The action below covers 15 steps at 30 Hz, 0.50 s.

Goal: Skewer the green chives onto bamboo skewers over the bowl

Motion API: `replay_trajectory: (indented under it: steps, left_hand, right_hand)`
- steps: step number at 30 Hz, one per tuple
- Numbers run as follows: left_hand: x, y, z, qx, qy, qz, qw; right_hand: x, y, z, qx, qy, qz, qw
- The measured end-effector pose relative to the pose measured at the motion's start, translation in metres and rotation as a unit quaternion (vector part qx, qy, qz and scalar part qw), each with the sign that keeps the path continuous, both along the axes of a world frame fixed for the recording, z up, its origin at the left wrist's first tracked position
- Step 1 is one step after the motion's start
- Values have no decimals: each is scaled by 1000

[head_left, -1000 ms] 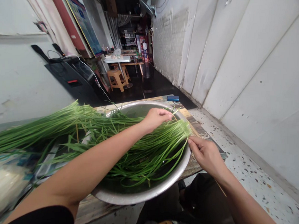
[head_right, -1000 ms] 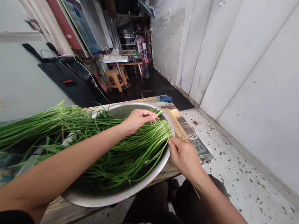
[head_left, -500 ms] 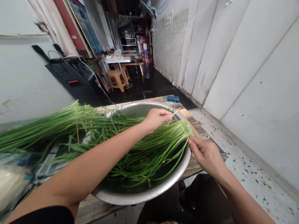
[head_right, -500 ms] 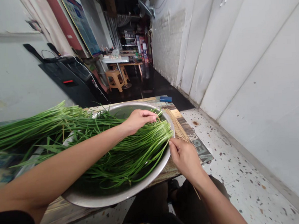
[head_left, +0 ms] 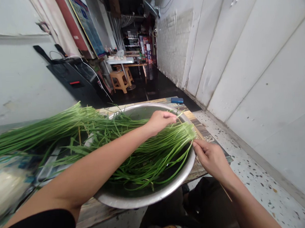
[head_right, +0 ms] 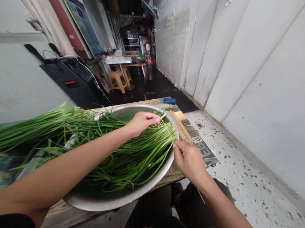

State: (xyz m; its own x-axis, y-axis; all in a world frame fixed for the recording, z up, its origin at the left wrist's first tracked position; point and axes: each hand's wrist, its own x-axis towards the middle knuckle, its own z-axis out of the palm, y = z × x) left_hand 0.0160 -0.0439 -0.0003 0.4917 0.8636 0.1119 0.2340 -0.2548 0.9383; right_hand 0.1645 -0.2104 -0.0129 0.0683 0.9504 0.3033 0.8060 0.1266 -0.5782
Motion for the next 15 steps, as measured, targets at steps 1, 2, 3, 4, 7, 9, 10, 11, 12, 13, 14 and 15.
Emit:
replay_trajectory:
  steps: [1, 2, 3, 4, 7, 9, 10, 11, 12, 13, 14, 15]
  left_hand:
    - [0, 0, 0, 0, -3, 0, 1000]
    - [0, 0, 0, -1, -5, 1, 1000]
    - [0, 1, 0, -3, -6, 2, 1000]
    - [0, 0, 0, -6, -7, 3, 1000]
    - [0, 0, 1, -13, -7, 3, 1000]
    - [0, -1, 1, -16, -8, 2, 1000]
    - [0, -1, 2, -15, -9, 1, 1000]
    - [0, -1, 2, -14, -9, -1, 1000]
    - [0, -1, 1, -12, -8, -1, 1000]
    - [0, -1, 1, -10, -7, -2, 1000]
    - [0, -1, 1, -9, -6, -2, 1000]
    - [0, -1, 1, -8, -5, -3, 1000]
  right_hand:
    - [0, 0, 0, -1, -1, 0, 1000]
    - [0, 0, 0, -2, -2, 0, 1000]
    - [0, 0, 0, -5, -3, -1, 1000]
    - [0, 0, -1, -6, -3, -2, 1000]
    - [0, 1, -1, -9, -1, -3, 1000]
    - [0, 0, -1, -8, 2, -5, 1000]
    - [0, 0, -1, -9, 3, -5, 1000]
    - [0, 0, -1, -9, 3, -6, 1000]
    - [1, 0, -1, -10, 4, -5, 1000]
    - [1, -1, -1, -10, 5, -4, 1000]
    - [1, -1, -1, -10, 5, -3, 1000]
    - [1, -1, -1, -10, 4, -3, 1000]
